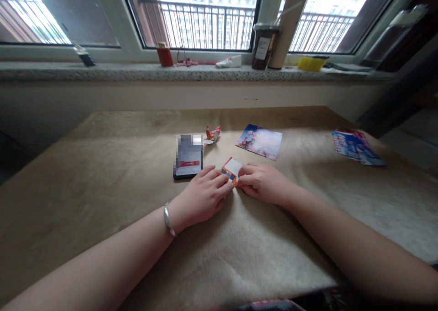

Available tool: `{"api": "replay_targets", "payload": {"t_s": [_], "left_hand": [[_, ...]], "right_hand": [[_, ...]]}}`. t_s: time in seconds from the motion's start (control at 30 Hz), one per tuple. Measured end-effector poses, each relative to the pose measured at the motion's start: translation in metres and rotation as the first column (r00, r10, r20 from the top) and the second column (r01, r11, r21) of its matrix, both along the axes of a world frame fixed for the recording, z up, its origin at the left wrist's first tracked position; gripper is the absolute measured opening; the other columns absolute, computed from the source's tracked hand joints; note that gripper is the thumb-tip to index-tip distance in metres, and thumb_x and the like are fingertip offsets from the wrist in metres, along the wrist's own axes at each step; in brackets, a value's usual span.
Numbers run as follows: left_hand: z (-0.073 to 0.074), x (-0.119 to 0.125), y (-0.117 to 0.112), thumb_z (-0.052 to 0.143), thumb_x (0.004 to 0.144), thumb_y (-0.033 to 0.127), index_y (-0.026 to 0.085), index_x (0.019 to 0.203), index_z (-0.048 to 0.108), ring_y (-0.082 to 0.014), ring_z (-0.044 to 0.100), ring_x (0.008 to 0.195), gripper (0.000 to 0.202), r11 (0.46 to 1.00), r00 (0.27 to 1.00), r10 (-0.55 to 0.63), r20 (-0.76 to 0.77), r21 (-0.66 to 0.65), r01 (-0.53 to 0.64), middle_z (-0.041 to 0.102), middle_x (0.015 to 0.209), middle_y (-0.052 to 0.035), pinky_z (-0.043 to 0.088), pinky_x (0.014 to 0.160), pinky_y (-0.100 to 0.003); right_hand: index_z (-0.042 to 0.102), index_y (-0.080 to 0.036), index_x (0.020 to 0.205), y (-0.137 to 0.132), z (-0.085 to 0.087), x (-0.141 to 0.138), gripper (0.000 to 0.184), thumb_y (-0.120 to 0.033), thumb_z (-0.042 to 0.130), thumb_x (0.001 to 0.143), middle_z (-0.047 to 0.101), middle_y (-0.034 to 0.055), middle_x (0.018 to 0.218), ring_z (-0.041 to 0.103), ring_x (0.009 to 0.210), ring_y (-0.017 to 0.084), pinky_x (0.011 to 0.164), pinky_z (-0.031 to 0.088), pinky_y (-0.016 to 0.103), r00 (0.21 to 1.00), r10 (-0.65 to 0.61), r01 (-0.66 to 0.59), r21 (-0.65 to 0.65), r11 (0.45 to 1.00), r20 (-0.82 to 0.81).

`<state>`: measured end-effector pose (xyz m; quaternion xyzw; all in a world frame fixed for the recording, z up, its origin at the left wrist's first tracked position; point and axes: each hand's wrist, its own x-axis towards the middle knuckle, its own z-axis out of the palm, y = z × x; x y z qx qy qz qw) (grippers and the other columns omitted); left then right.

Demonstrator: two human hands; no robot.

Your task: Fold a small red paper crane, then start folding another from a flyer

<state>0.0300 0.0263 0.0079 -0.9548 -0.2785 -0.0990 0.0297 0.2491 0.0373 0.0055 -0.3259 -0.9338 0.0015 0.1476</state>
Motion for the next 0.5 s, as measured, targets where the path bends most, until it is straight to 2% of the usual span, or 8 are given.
{"api": "replay_targets", "payload": {"t_s": [0.33,0.5], "left_hand": [[0.0017,-0.0061,0.0064,0.048,0.087,0.018,0.020,0.103,0.058,-0.0188,0.054,0.098,0.019,0.995,1.000,-0.025,-0.002,0.092,0.025,0.061,0.102,-0.0035,0.028,0.105,-0.041],[0.0059,-0.0088,0.0092,0.044,0.090,0.019,0.019,0.090,0.060,-0.0177,0.054,0.089,0.016,0.994,1.000,-0.026,-0.011,0.106,0.027,0.062,0.091,-0.0019,0.034,0.098,-0.039]], "right_hand": [[0.069,-0.021,0.083,0.0011,0.0015,0.0009,0.020,-0.018,0.050,0.085,0.065,0.0048,0.085,0.056,0.075,0.015,0.067,0.039,0.025,1.000,0.021,-0.021,0.011,1.000,-0.013],[0.069,-0.021,0.082,0.0011,-0.0001,0.0020,0.020,-0.019,0.050,0.084,0.066,0.0048,0.085,0.056,0.074,0.015,0.066,0.038,0.025,0.999,0.025,-0.025,0.011,1.000,-0.019]]}}
